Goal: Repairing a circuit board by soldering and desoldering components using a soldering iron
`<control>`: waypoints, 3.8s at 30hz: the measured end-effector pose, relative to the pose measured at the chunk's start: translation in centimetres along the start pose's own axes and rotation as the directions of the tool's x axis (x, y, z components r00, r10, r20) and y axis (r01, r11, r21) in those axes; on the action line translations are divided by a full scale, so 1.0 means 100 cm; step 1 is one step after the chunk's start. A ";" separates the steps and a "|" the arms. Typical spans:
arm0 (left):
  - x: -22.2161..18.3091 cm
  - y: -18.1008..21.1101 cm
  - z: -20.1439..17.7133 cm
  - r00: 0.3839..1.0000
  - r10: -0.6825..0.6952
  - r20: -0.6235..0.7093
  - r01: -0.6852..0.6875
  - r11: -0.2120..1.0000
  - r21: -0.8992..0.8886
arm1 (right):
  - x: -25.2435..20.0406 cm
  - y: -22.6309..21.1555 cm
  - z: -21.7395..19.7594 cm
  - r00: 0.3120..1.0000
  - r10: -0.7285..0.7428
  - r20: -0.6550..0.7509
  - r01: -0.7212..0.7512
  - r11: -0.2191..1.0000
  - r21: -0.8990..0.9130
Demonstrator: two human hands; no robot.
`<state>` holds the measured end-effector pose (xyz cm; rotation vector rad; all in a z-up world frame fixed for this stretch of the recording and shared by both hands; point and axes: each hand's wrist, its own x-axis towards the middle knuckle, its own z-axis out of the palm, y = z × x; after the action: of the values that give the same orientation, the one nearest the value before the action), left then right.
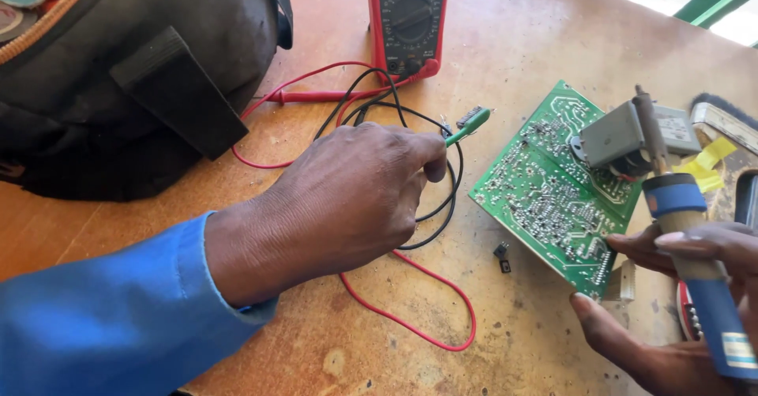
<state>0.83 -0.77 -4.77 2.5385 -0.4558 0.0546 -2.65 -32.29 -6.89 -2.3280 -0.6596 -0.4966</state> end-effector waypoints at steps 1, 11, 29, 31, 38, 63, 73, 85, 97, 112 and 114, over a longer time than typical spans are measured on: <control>-0.001 0.000 0.001 1.000 0.004 0.002 -0.004 1.000 0.003 | 0.003 -0.001 -0.002 1.000 0.002 -0.005 -0.002 1.000 0.000; -0.009 0.015 0.002 0.989 0.026 -0.145 -0.033 0.999 -0.042 | 0.015 -0.009 -0.004 0.993 -0.111 0.037 0.114 0.990 -0.078; -0.032 0.053 0.043 0.920 0.293 -0.260 -0.239 0.946 0.220 | 0.010 -0.028 -0.017 0.988 0.146 -0.042 -0.143 0.988 0.061; -0.033 0.056 0.048 0.925 0.294 -0.242 -0.228 0.937 0.265 | 0.012 -0.028 -0.019 0.983 0.185 -0.014 -0.184 0.982 0.051; -0.026 0.053 0.058 0.962 0.146 -0.232 -0.111 0.981 0.157 | 0.011 -0.018 -0.015 0.989 -0.145 0.042 0.147 0.987 -0.056; -0.004 0.046 0.078 0.964 0.006 -0.268 -0.037 0.993 -0.110 | 0.007 -0.031 -0.016 0.991 0.133 0.006 -0.133 0.989 -0.066; 0.000 0.032 0.079 0.907 0.294 -0.301 -0.264 0.955 0.137 | 0.005 -0.033 -0.015 0.997 0.080 0.013 -0.080 0.997 0.002; -0.010 0.055 0.043 0.823 0.252 -0.509 -0.284 0.959 0.015 | 0.006 -0.041 -0.016 0.983 0.178 -0.044 -0.167 0.969 0.180; 0.009 0.101 0.054 0.978 0.040 -0.204 -0.177 0.673 -0.718 | 0.012 -0.032 -0.017 0.958 0.176 -0.226 -0.064 0.900 0.431; 0.023 0.117 0.065 0.961 -0.023 -0.277 -0.191 0.668 -0.719 | 0.017 -0.036 -0.017 0.918 0.327 -0.224 -0.192 0.861 0.470; 0.024 0.115 0.065 0.940 -0.086 -0.331 -0.140 0.785 -0.603 | 0.019 -0.037 -0.015 0.932 0.283 -0.228 -0.171 0.895 0.413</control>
<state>-1.06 -14.08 -3.98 1.8146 -0.3023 0.3044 -3.56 -30.31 -3.03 -1.8803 -0.3032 -0.5228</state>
